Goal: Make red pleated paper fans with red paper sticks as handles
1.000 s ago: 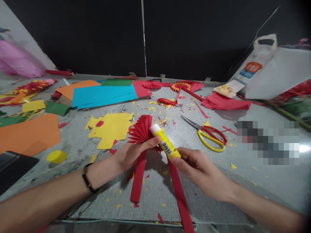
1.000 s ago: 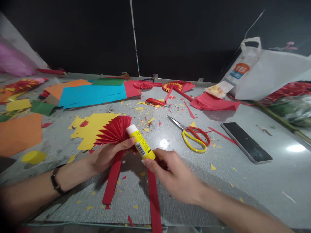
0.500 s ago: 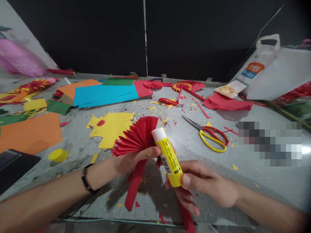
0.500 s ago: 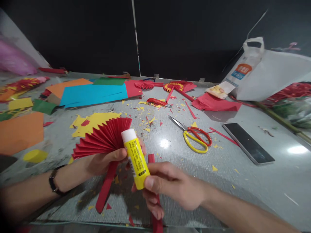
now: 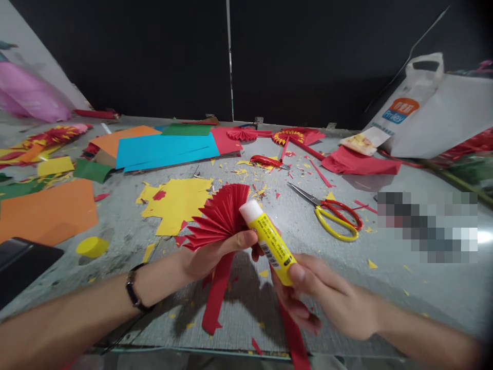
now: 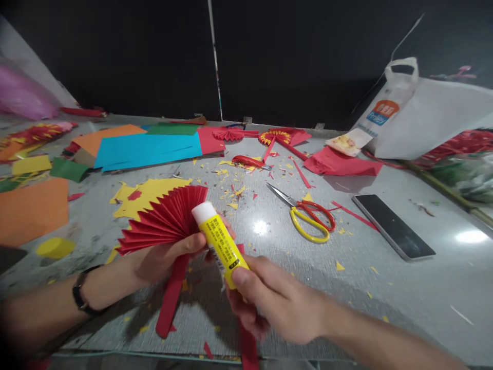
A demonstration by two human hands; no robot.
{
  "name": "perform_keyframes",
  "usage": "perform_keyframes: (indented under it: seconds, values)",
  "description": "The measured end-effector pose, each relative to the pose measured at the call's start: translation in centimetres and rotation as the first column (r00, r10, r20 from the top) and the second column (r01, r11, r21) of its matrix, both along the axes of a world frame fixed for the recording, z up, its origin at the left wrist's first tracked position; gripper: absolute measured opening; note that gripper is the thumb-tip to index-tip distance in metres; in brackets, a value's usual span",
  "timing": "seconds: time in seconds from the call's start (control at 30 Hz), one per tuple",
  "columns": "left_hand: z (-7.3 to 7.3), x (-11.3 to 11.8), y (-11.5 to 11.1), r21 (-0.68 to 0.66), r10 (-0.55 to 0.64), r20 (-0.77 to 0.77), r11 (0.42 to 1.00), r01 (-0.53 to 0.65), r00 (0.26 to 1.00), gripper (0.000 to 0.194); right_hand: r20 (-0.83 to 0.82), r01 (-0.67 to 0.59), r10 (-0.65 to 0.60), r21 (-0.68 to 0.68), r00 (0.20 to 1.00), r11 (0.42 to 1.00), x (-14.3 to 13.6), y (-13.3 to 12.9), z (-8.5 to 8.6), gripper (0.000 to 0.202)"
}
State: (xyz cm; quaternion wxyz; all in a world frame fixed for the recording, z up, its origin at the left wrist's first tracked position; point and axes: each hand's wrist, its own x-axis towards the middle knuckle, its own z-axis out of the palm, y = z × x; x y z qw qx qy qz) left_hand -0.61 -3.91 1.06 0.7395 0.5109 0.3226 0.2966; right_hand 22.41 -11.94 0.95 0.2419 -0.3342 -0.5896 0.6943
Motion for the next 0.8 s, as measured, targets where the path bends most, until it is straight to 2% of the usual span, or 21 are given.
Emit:
perform_keyframes:
  seconds: [0.07, 0.1, 0.2, 0.33, 0.43, 0.53, 0.7, 0.8]
  values:
    - [0.4, 0.2, -0.5, 0.044, -0.023, -0.031, 0.999, 0.025, 0.999, 0.024, -0.213, -0.132, 0.089, -0.200, 0.973, 0.971, 0.0, -0.1, -0.3, 0.055]
    - [0.6, 0.4, -0.7, 0.062, -0.042, -0.040, 0.997, 0.045, 0.998, 0.026, -0.274, -0.185, 0.115, -0.244, 0.955, 0.952, 0.1, 0.0, -0.4, 0.055]
    - [1.0, 0.7, -0.9, 0.029, -0.095, -0.035, 0.995, 0.096, 0.995, 0.030, -0.290, -0.198, 0.119, -0.258, 0.950, 0.946, 0.2, 0.2, -0.9, 0.056]
    - [0.9, 1.1, -0.7, 0.029, -0.068, -0.068, 0.997, 0.070, 0.995, 0.038, -0.199, 0.026, -0.049, -0.117, 0.979, 0.993, 0.1, 0.7, -1.5, 0.047]
    - [0.5, 1.2, -0.4, 0.050, -0.009, -0.068, 0.999, 0.012, 0.998, 0.031, -0.065, 0.184, -0.187, -0.039, 0.980, 0.982, -0.3, 1.0, -1.9, 0.041]
    - [0.2, 1.3, -0.3, 0.064, 0.010, -0.104, 0.998, -0.004, 0.995, 0.029, 0.039, 0.249, -0.249, 0.018, 0.968, 0.968, -0.7, 1.0, -2.0, 0.040]
    - [0.5, 1.4, -0.2, 0.019, 0.104, -0.119, 0.995, -0.102, 0.987, 0.036, -0.029, 0.439, -0.439, 0.039, 0.898, 0.897, 0.0, 1.7, -1.5, 0.042]
    - [0.8, 1.5, 0.0, -0.022, 0.082, -0.117, 0.996, -0.085, 0.990, 0.039, -0.098, 0.512, -0.502, 0.184, 0.859, 0.839, 1.2, 2.3, -1.3, 0.050]
